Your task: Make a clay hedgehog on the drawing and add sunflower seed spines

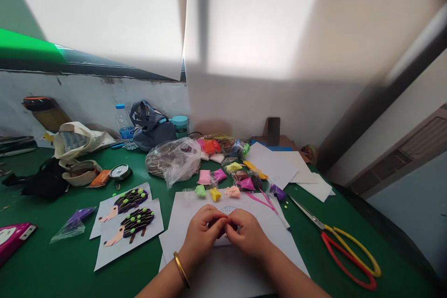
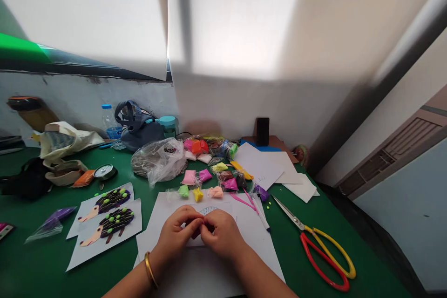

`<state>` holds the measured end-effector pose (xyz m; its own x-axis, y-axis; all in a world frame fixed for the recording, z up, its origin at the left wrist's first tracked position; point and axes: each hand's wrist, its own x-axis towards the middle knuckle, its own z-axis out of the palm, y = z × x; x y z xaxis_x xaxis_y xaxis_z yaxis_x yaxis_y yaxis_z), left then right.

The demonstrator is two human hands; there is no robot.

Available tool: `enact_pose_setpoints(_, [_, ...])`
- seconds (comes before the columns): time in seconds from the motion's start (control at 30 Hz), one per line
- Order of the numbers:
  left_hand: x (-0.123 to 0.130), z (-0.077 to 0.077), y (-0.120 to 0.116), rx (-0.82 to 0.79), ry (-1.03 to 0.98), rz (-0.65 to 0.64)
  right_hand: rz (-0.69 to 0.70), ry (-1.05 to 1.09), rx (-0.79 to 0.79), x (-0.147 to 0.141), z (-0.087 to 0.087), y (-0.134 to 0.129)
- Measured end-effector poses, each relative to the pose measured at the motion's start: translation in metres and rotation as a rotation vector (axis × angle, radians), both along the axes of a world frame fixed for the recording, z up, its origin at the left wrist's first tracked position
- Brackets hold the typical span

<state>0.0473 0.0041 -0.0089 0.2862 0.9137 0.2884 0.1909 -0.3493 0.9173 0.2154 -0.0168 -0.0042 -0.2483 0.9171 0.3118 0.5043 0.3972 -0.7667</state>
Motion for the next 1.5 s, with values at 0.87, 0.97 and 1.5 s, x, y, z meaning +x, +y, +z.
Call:
enact_pose_setpoints(0.87, [0.0004,-0.0038,-0.0001,-0.184,-0.126,0.025,0.02,0.057,-0.067,0.0,0.003,-0.0011])
enact_pose_setpoints(0.97, [0.0016,-0.0048,0.0004,-0.272,-0.168,0.049,-0.051,0.153,-0.096,0.0027,0.0026,0.0003])
enact_pose_setpoints(1.5, [0.0046,0.0003,-0.0011,-0.274,-0.109,-0.012,-0.11,0.293,-0.114,0.0074,0.0002,0.0025])
